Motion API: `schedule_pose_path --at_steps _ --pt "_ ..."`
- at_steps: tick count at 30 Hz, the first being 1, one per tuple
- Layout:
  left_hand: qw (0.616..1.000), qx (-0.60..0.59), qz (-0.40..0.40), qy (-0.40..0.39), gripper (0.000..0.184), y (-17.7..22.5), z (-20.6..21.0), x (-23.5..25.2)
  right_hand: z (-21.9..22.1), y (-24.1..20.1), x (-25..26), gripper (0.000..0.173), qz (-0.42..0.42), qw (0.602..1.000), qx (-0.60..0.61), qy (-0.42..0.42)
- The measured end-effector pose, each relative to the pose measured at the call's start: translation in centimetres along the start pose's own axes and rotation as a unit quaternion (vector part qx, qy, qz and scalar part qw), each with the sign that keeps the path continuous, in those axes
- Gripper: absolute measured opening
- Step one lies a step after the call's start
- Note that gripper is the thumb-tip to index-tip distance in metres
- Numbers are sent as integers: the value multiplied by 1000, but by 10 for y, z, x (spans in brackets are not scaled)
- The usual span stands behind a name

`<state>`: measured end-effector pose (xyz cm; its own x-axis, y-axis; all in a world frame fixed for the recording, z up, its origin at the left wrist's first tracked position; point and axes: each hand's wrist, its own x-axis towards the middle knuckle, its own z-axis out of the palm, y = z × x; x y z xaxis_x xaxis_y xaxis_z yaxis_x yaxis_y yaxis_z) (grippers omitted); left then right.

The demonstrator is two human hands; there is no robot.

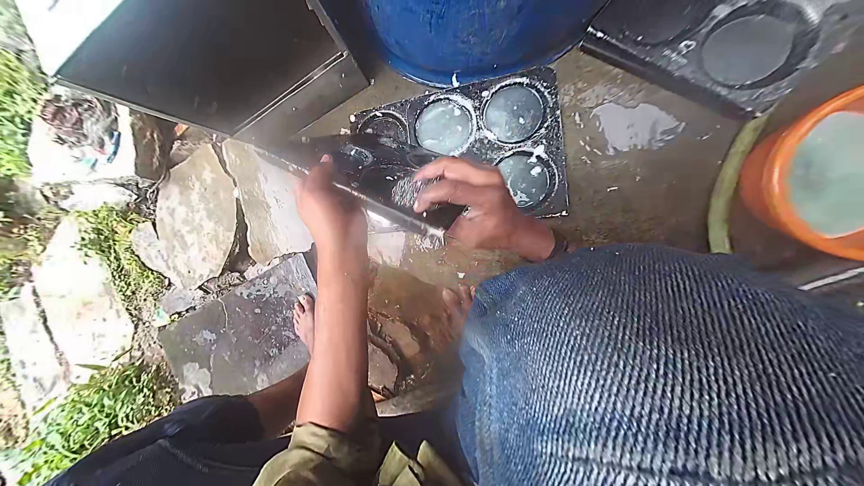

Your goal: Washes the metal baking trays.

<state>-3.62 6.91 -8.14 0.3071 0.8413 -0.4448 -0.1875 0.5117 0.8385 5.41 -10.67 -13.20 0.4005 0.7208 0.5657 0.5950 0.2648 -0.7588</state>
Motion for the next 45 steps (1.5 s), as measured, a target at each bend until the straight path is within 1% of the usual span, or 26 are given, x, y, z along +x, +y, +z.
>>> schedule_pose_path --at_steps 3,5,6,7,8,10,11,12,13,15,16,17,18,19,20,22,25,26,29,32,35,37,38,40,43,45 --pt "998 54 -1 -42 8 16 0 -7 -25 3 32 13 11 995 89 53" --pt "988 116 66 -78 27 21 -4 0 -46 10 53 14 5 989 125 76" --pt "971 173 137 -90 30 22 -10 4 -57 15 61 14 -1 987 136 85" --pt "941 237 222 -91 31 26 -17 6 -68 20 67 16 -5 986 141 91" --pt "899 298 311 -81 33 32 -21 7 -78 25 74 18 -6 985 144 95" --pt "800 353 481 -66 31 49 -25 10 -97 31 81 21 4 982 165 95" --pt "755 360 542 -78 26 58 -25 11 -105 31 85 20 11 979 183 88" --pt "719 372 577 -107 24 67 -25 12 -113 30 89 20 19 977 201 74" --pt "698 397 577 -151 31 76 -24 10 -119 29 94 20 31 974 217 59" --pt "687 474 480 -269 58 86 -19 2 -126 27 106 19 72 968 237 33" --pt "680 510 423 -315 59 84 -15 0 -126 30 112 17 95 965 245 18" --pt "669 536 386 -340 52 76 -12 -1 -124 34 118 16 123 959 254 8" --pt "661 553 368 -349 39 64 -10 0 -121 40 126 16 153 953 262 -9" --pt "655 567 361 -345 28 51 -10 2 -116 48 133 18 181 944 273 -32" --pt "650 583 356 -332 23 40 -10 4 -111 57 139 21 203 935 286 -47" --pt "650 615 335 -295 23 25 -11 7 -100 75 144 26 248 921 297 -41" --pt "663 634 302 -260 22 14 -11 11 -85 105 142 32 262 932 249 -7" --pt "670 630 293 -261 26 12 -10 13 -81 113 139 32 261 937 230 9" --pt "667 625 296 -277 45 6 -9 15 -72 130 120 32 257 937 224 79" --pt "650 631 317 -282 50 2 -9 15 -67 137 97 24 244 932 199 181" --pt "662 604 347 -275 40 -4 -8 19 -69 129 78 19 216 918 155 293" --pt "662 607 361 -251 23 -6 -6 16 -78 116 69 27 181 915 112 344" --pt "660 615 364 -232 17 -7 -3 13 -82 107 67 32 155 921 73 349" --pt "657 629 363 -202 16 -8 1 3 -86 88 69 34 114 939 -30 323" --pt "650 645 355 -189 16 -6 14 -11 -70 59 80 27 117 949 -189 223" --pt "646 659 346 -173 15 -5 18 -15 -42 38 80 24 116 957 -218 152"
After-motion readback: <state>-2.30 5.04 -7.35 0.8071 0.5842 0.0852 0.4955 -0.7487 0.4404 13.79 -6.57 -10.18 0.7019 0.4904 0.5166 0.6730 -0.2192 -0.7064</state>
